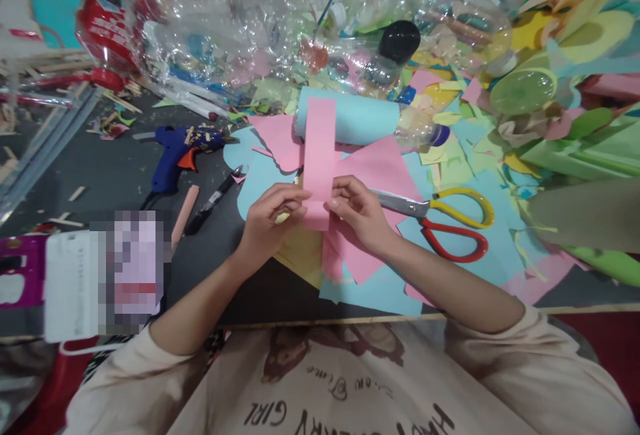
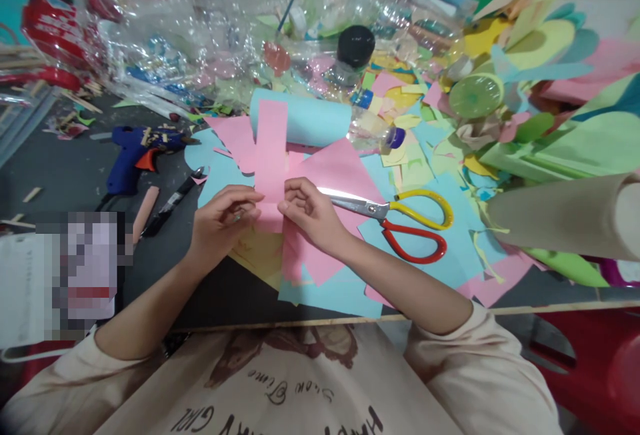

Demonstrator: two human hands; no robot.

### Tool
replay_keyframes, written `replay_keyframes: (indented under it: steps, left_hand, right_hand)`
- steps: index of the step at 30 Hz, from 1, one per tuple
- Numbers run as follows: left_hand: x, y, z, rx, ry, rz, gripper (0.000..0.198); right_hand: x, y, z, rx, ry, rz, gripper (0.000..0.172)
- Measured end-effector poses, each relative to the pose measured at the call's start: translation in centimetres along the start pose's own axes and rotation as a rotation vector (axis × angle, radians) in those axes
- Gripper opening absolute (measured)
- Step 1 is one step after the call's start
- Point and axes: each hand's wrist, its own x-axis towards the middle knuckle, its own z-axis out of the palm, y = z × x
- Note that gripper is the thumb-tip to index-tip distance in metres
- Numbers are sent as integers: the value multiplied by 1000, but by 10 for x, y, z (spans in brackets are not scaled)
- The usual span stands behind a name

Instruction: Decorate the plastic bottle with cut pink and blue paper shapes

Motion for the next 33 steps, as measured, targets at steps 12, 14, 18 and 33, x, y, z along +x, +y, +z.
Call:
replay_keyframes:
  steps: [12, 14, 18, 33]
  left_hand:
    - [-1, 0, 3, -70, -29, -47, 28]
    - [-1, -2, 3, -62, -8, -50, 26]
    - [-1, -4, 3, -43, 2, -50, 26]
    - [-1, -1, 1, -64, -25, -25, 28]
  right_hand:
    - [-1, -40, -5, -214, 158, -223, 17]
    - [-8, -68, -20, -460, 174, -264, 12]
    - [-40, -102, -66, -1326, -21, -160, 24]
    - [-75, -58, -129, -1812, -231, -27, 54]
